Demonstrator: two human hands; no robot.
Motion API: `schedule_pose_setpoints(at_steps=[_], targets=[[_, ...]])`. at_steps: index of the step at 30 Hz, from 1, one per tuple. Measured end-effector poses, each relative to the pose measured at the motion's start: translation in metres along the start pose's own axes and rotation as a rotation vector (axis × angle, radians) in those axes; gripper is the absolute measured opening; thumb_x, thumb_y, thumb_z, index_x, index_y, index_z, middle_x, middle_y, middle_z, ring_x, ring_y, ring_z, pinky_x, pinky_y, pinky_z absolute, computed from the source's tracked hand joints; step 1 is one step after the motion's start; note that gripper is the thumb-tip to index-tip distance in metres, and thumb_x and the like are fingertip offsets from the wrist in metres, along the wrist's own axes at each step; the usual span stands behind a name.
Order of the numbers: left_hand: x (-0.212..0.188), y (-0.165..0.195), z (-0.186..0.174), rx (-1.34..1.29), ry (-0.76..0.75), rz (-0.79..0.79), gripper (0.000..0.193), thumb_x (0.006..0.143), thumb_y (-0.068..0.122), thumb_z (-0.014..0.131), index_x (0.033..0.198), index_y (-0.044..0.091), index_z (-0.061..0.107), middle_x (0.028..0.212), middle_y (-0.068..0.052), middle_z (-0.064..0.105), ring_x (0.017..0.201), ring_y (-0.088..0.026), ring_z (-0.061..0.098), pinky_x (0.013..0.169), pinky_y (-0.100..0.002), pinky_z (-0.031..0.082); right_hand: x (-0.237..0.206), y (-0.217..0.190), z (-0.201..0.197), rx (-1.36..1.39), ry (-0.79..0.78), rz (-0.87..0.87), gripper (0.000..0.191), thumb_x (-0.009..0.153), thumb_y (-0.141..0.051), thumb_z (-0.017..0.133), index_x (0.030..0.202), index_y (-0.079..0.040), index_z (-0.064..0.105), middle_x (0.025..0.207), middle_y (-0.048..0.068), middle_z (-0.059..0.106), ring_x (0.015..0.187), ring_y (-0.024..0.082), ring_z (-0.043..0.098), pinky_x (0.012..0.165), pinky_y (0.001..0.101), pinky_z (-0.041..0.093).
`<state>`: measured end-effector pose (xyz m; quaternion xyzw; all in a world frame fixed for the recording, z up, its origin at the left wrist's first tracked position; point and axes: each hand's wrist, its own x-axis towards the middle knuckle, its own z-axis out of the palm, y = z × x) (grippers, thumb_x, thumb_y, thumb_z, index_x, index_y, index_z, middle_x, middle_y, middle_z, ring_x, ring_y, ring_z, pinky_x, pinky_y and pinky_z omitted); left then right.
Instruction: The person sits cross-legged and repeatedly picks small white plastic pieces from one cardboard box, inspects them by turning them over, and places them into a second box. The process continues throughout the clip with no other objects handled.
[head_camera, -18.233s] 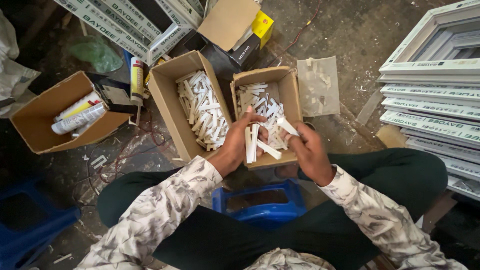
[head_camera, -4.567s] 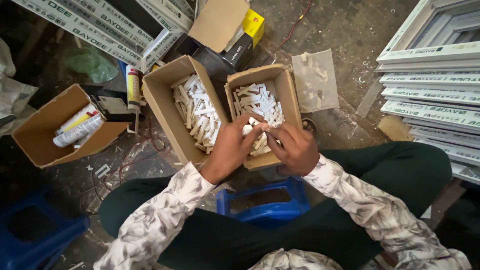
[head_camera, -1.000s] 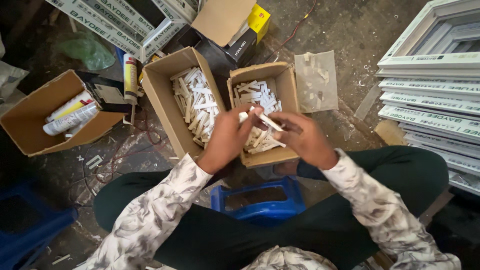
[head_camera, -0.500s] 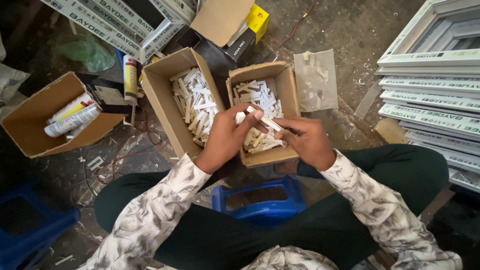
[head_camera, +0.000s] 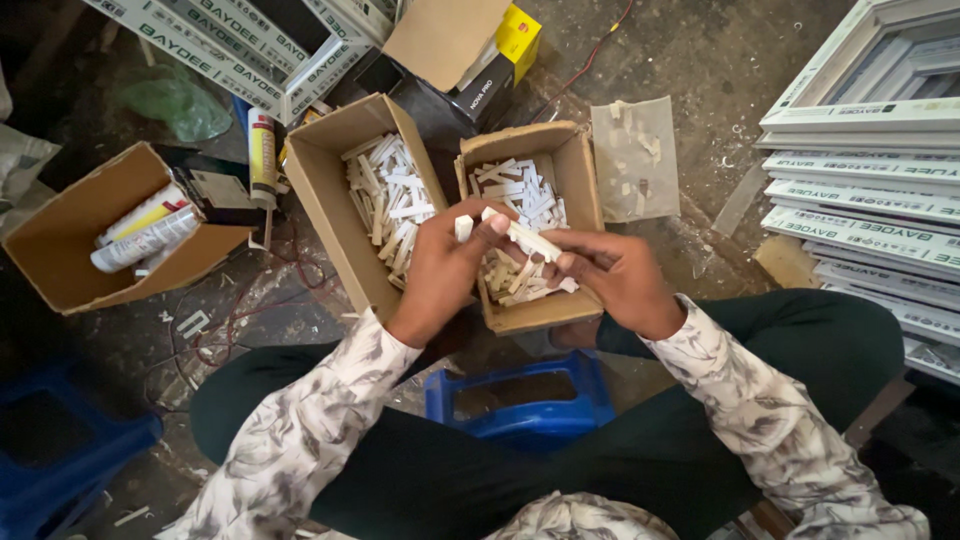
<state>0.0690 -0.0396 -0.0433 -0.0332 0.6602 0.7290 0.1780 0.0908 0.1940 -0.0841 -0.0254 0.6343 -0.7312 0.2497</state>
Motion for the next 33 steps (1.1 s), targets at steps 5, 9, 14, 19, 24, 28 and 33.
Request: schedule_pose_setpoints(at_steps=[5,9,14,19,24,28,33], targets=[[0.0,0.003,0.001,-0.048,-0.083,0.077,0.024,0.106,0.021,0.061,0.112,-0.001,0.067,0.096,-0.004,0.071,0.084,-0.012,0.072,0.078,-0.025,0.055,-0.006,-0.009,0.012,-0.335,0.12,-0.189,0.029,0.103,-0.004,0.06,0.131,0.002,0.066,0.105,0.011,0.074,0.09,0.014,0.072,0.081,0.0295,0.059],[-0.005,-0.001,0.008,0.053,-0.085,0.076,0.021,0.102,0.017,0.065,0.109,-0.003,0.069,0.094,-0.007,0.073,0.083,-0.012,0.072,0.075,-0.026,0.055,-0.013,-0.009,0.02,-0.459,0.264,-0.221,0.034,0.095,0.009,0.057,0.124,0.0,0.071,0.1,0.013,0.074,0.083,0.016,0.073,0.076,0.0295,0.058],[-0.007,-0.01,0.017,0.082,0.009,-0.015,0.017,0.1,0.014,0.065,0.105,-0.002,0.069,0.087,-0.007,0.073,0.077,-0.012,0.074,0.066,-0.026,0.051,-0.012,-0.003,0.025,-0.531,0.333,-0.255,0.028,0.093,0.01,0.061,0.116,0.0,0.074,0.093,0.014,0.076,0.076,0.018,0.073,0.073,0.0301,0.058],[-0.007,-0.015,0.015,0.109,0.058,-0.04,0.016,0.1,0.013,0.065,0.105,-0.001,0.071,0.079,-0.007,0.074,0.071,-0.01,0.07,0.063,-0.024,0.048,-0.009,-0.008,0.022,-0.564,0.275,-0.235,0.021,0.096,0.0,0.066,0.115,0.0,0.073,0.095,0.015,0.076,0.074,0.018,0.073,0.071,0.0299,0.057],[-0.004,-0.013,0.01,0.065,-0.037,0.033,0.016,0.101,0.012,0.067,0.106,-0.003,0.071,0.088,-0.007,0.074,0.074,-0.012,0.071,0.073,-0.025,0.053,-0.009,-0.017,0.021,-0.488,0.219,-0.078,0.029,0.091,-0.013,0.074,0.117,0.0,0.072,0.094,0.015,0.075,0.077,0.022,0.073,0.069,0.0313,0.057],[-0.009,-0.008,0.01,0.083,-0.108,0.05,0.019,0.102,0.013,0.065,0.113,-0.002,0.069,0.094,-0.005,0.072,0.075,-0.01,0.068,0.07,-0.026,0.055,-0.008,-0.018,0.023,-0.628,0.228,-0.331,0.028,0.094,-0.012,0.073,0.119,0.001,0.072,0.109,0.016,0.075,0.094,0.024,0.075,0.082,0.0324,0.057],[-0.011,-0.003,0.006,0.192,-0.15,0.044,0.024,0.103,0.015,0.06,0.121,0.001,0.067,0.087,-0.005,0.07,0.072,-0.009,0.065,0.065,-0.026,0.055,-0.01,-0.017,0.015,-0.543,0.2,-0.228,0.026,0.093,-0.012,0.072,0.115,0.001,0.072,0.108,0.016,0.075,0.094,0.024,0.075,0.081,0.0329,0.058]])
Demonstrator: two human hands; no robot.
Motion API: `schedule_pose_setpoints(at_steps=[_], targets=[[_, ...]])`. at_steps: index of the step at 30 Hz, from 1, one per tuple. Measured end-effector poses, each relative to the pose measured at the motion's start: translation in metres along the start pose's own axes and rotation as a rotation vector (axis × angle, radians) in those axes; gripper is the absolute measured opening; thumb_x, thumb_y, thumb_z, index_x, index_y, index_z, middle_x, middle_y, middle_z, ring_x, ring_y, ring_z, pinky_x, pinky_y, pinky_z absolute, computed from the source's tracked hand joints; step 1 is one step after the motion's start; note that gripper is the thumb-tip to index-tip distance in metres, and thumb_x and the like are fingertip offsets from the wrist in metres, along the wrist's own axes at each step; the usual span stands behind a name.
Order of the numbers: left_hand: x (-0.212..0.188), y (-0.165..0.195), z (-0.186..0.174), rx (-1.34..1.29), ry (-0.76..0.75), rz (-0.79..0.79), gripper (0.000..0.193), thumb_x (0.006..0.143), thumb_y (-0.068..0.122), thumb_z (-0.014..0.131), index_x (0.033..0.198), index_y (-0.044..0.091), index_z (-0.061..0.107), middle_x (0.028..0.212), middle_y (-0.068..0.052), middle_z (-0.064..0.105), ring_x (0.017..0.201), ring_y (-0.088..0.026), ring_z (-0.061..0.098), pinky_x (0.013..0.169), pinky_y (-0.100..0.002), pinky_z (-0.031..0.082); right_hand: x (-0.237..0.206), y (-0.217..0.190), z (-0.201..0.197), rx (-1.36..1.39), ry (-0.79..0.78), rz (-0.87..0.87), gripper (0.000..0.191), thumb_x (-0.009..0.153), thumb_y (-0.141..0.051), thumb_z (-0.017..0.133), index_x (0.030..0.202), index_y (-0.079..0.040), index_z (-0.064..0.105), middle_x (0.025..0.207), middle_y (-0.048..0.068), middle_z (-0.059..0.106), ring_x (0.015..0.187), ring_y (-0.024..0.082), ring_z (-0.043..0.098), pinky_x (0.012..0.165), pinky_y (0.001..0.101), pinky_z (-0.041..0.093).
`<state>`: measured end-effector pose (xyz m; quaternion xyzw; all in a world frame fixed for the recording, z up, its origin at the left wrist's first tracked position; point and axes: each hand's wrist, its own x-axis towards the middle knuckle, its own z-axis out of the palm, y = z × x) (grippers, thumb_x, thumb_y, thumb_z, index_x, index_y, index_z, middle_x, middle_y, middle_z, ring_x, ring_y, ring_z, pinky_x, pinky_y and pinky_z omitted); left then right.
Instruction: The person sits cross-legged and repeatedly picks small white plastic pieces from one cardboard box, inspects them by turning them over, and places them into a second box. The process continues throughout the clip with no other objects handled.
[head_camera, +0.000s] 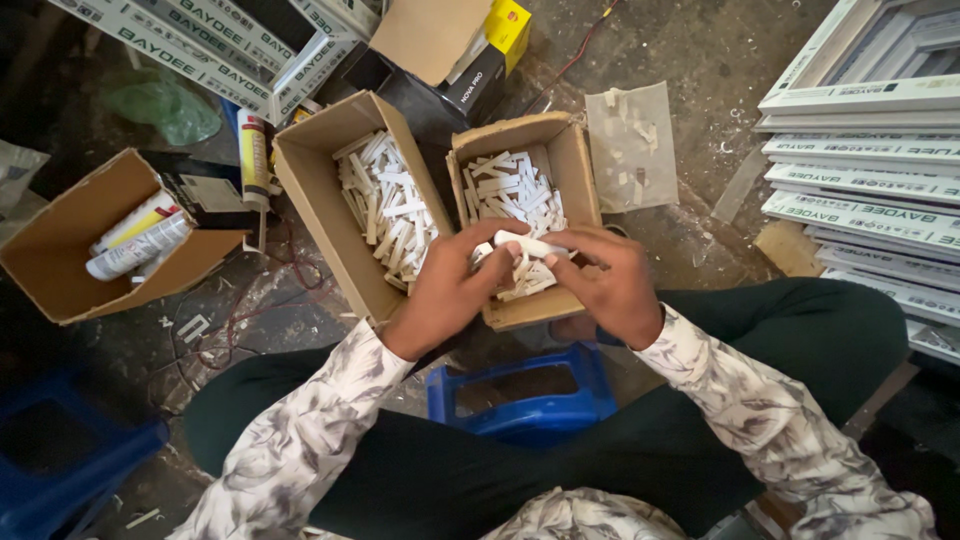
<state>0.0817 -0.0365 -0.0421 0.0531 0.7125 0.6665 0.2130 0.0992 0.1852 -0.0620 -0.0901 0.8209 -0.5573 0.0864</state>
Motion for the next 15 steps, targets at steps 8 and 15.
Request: schedule_pose_setpoints(at_steps=[8,15], targets=[[0.0,0.0,-0.005,0.284,-0.019,0.048,0.02,0.106,0.02,0.06,0.112,0.004,0.071,0.069,-0.01,0.066,0.06,-0.014,0.063,0.058,-0.03,0.052,0.0,0.015,0.0,-0.361,0.021,-0.522,0.019,0.098,-0.008,0.071,0.113,0.002,0.067,0.112,0.018,0.072,0.101,0.036,0.072,0.087,0.0405,0.057],[-0.006,0.002,0.0,0.296,0.055,0.164,0.022,0.105,0.019,0.061,0.113,0.002,0.07,0.078,-0.009,0.07,0.064,-0.014,0.067,0.06,-0.03,0.054,-0.003,0.009,-0.004,-0.383,0.026,-0.544,0.019,0.096,-0.007,0.071,0.112,0.002,0.067,0.109,0.018,0.072,0.097,0.037,0.071,0.085,0.0419,0.057]])
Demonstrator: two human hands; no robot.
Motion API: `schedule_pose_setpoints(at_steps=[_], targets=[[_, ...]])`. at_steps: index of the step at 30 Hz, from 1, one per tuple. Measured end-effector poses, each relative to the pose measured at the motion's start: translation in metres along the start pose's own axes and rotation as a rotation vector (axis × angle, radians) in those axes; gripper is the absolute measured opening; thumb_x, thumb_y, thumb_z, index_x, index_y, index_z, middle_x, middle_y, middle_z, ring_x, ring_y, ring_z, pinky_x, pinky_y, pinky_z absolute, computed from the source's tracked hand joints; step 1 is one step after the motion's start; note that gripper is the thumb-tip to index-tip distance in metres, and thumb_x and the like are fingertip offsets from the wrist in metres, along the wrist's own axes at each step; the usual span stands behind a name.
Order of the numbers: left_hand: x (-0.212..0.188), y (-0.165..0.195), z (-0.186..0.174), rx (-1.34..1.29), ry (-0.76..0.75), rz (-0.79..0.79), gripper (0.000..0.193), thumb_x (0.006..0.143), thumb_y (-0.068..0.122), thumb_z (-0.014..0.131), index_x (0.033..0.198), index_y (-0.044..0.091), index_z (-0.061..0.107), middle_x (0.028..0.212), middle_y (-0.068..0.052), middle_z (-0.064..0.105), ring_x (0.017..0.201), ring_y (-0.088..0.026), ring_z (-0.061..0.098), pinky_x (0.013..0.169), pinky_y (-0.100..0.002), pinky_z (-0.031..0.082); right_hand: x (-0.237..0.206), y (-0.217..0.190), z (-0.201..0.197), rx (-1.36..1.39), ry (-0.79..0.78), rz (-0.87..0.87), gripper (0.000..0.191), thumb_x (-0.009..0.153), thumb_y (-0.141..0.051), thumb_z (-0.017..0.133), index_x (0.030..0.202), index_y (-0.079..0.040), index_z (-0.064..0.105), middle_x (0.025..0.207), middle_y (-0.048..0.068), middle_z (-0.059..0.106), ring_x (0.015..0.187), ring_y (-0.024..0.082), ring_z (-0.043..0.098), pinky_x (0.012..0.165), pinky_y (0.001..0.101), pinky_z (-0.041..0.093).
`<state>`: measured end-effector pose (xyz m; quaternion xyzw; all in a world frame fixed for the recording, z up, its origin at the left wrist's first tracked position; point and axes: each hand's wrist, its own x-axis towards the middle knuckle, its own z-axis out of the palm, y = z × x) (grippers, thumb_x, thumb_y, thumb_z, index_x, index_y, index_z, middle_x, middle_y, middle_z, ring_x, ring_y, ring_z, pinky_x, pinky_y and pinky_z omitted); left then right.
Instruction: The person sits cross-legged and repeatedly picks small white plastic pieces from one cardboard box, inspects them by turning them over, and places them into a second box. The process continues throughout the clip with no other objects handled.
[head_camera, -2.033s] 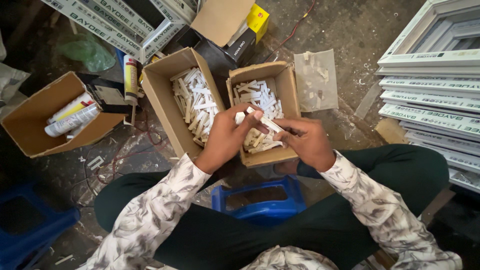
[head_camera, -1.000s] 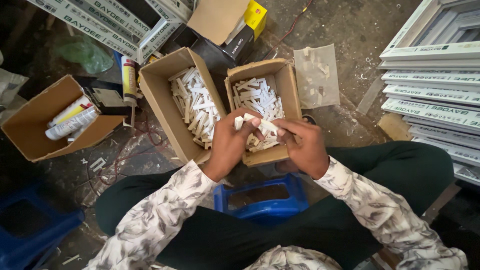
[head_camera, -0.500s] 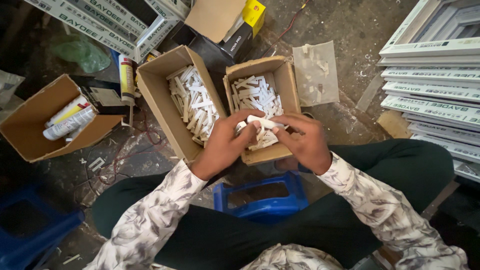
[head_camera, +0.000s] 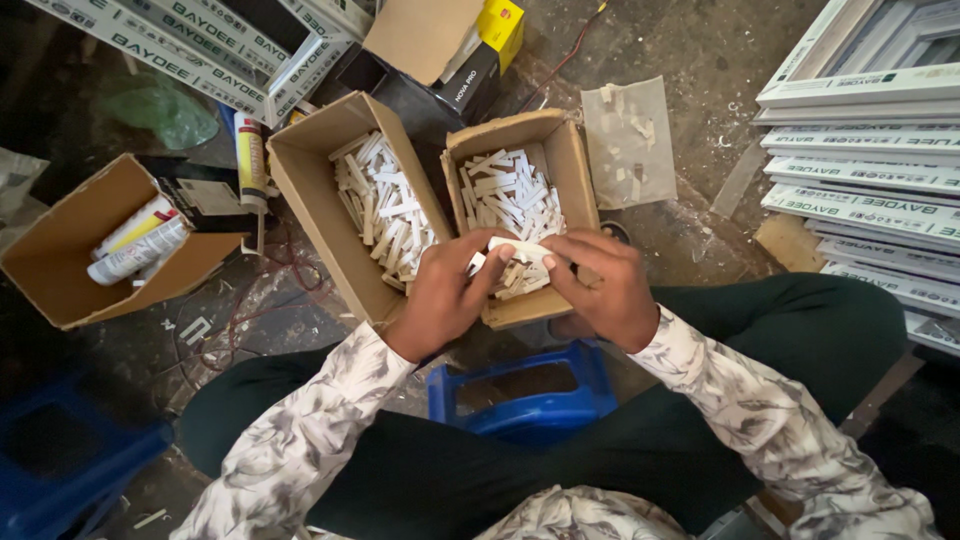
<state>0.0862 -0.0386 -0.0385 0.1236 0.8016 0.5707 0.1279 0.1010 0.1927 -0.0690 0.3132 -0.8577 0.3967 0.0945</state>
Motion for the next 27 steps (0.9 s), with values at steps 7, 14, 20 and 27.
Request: schedule_pose_setpoints(at_steps=[7,14,20,27], targets=[[0.009,-0.007,-0.001,-0.111,-0.017,-0.03,0.022,0.106,0.02,0.06,0.109,0.002,0.073,0.084,-0.003,0.077,0.066,-0.008,0.061,0.059,-0.027,0.05,0.01,-0.011,0.0,0.265,0.052,0.399,0.02,0.096,-0.009,0.071,0.112,0.003,0.073,0.107,0.018,0.075,0.096,0.029,0.075,0.085,0.0359,0.058],[0.014,-0.014,-0.007,-0.326,-0.024,-0.283,0.038,0.112,0.027,0.055,0.1,-0.001,0.077,0.069,-0.005,0.06,0.059,-0.005,0.046,0.055,-0.023,0.039,0.02,-0.016,-0.015,0.421,0.039,0.417,0.034,0.091,-0.009,0.074,0.122,0.003,0.068,0.106,0.016,0.074,0.095,0.022,0.072,0.085,0.0335,0.056],[0.019,-0.011,-0.011,-0.406,-0.019,-0.262,0.025,0.099,0.02,0.067,0.12,0.007,0.067,0.087,-0.005,0.077,0.064,-0.004,0.053,0.056,-0.024,0.044,0.017,-0.011,-0.009,0.383,0.079,0.567,0.026,0.096,-0.012,0.074,0.119,-0.001,0.073,0.103,0.012,0.076,0.089,0.018,0.075,0.076,0.0309,0.058],[0.011,0.001,-0.008,0.149,-0.03,0.071,0.026,0.092,0.023,0.078,0.112,0.006,0.074,0.095,-0.011,0.077,0.073,-0.022,0.074,0.064,-0.034,0.057,0.012,-0.007,-0.007,0.317,0.152,0.376,0.018,0.099,-0.007,0.071,0.114,0.004,0.07,0.112,0.016,0.071,0.102,0.027,0.071,0.091,0.0347,0.055]])
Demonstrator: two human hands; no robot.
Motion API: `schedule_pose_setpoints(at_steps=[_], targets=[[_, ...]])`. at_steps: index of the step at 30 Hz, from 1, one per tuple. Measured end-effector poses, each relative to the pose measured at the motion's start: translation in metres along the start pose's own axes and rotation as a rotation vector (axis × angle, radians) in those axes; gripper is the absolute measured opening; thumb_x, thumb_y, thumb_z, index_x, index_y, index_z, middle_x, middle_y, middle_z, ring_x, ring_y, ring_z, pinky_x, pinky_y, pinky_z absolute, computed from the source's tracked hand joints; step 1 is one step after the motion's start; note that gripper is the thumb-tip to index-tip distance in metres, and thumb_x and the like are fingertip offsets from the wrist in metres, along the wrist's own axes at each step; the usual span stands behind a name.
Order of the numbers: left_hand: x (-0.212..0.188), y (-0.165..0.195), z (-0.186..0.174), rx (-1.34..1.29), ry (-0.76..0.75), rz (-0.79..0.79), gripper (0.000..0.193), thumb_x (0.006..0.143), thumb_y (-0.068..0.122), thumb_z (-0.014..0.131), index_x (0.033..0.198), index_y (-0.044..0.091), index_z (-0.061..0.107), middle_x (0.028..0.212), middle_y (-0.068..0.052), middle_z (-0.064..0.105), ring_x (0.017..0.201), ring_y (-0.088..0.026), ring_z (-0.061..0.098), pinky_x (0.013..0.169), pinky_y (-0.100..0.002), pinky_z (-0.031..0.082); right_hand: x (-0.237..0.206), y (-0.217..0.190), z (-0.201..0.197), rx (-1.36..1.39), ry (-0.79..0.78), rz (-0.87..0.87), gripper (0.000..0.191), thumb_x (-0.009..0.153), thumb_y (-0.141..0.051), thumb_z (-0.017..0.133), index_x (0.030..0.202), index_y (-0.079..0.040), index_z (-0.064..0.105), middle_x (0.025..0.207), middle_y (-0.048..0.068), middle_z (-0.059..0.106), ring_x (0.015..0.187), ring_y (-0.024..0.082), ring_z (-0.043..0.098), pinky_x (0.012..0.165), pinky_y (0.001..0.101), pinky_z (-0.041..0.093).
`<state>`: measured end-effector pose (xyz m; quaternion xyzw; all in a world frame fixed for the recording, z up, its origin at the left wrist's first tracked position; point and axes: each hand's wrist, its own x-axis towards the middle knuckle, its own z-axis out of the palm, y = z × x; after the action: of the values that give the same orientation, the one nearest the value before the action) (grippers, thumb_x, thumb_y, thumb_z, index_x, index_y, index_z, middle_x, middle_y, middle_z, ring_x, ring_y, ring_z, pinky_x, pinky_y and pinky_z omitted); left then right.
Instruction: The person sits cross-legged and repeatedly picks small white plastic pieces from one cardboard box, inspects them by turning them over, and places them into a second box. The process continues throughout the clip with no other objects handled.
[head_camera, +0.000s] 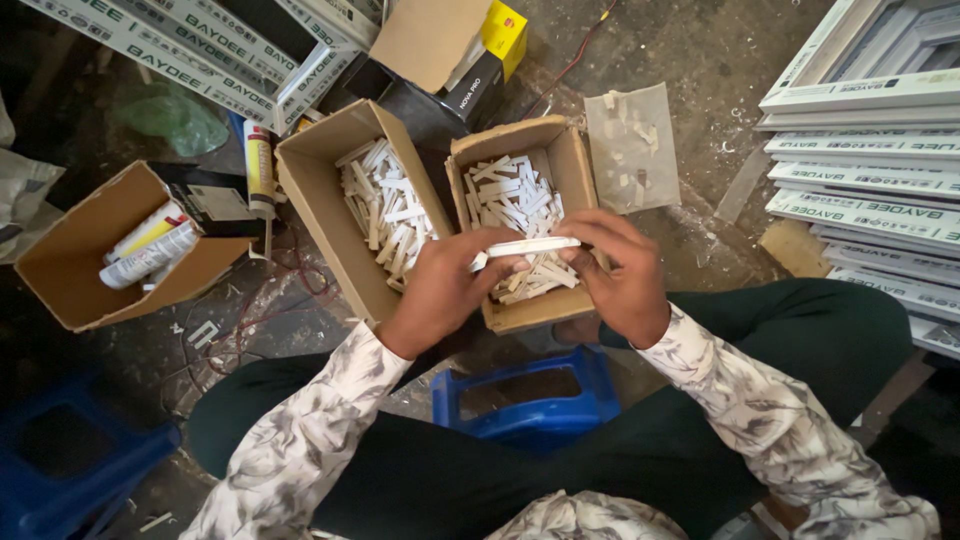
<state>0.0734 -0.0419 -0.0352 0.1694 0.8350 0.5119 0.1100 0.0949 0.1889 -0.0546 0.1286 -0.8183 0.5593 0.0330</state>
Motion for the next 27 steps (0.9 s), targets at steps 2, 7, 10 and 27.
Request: schedule_pose_setpoints(at_steps=[2,7,10,27], targets=[[0.0,-0.001,0.001,-0.019,-0.027,-0.051,0.026,0.093,0.023,0.077,0.112,0.005,0.074,0.093,-0.012,0.076,0.069,-0.025,0.073,0.063,-0.035,0.056,0.0,0.0,0.0,0.008,-0.001,0.01,0.018,0.098,-0.006,0.071,0.113,0.004,0.07,0.111,0.016,0.07,0.102,0.027,0.071,0.091,0.0346,0.055],[-0.002,-0.007,0.001,0.07,0.002,0.044,0.027,0.093,0.024,0.077,0.109,0.003,0.075,0.09,-0.013,0.076,0.067,-0.023,0.073,0.06,-0.035,0.056,0.0,-0.002,0.0,0.0,-0.007,0.01,0.018,0.097,-0.007,0.072,0.112,0.004,0.071,0.111,0.015,0.07,0.102,0.027,0.071,0.091,0.0348,0.055],[-0.002,-0.006,-0.001,0.109,0.003,0.046,0.027,0.092,0.026,0.078,0.106,0.003,0.077,0.083,-0.013,0.075,0.061,-0.022,0.07,0.056,-0.035,0.054,0.0,-0.004,0.0,0.003,-0.014,0.013,0.019,0.095,-0.007,0.074,0.111,0.003,0.071,0.11,0.015,0.07,0.102,0.027,0.071,0.091,0.0348,0.055],[0.001,0.008,-0.03,0.217,-0.021,0.182,0.024,0.089,0.015,0.076,0.113,0.009,0.075,0.097,-0.009,0.076,0.068,-0.025,0.072,0.061,-0.036,0.056,0.002,0.017,-0.008,0.454,-0.303,0.455,0.032,0.099,-0.004,0.06,0.127,0.007,0.069,0.103,0.012,0.076,0.086,0.014,0.07,0.078,0.029,0.058]])
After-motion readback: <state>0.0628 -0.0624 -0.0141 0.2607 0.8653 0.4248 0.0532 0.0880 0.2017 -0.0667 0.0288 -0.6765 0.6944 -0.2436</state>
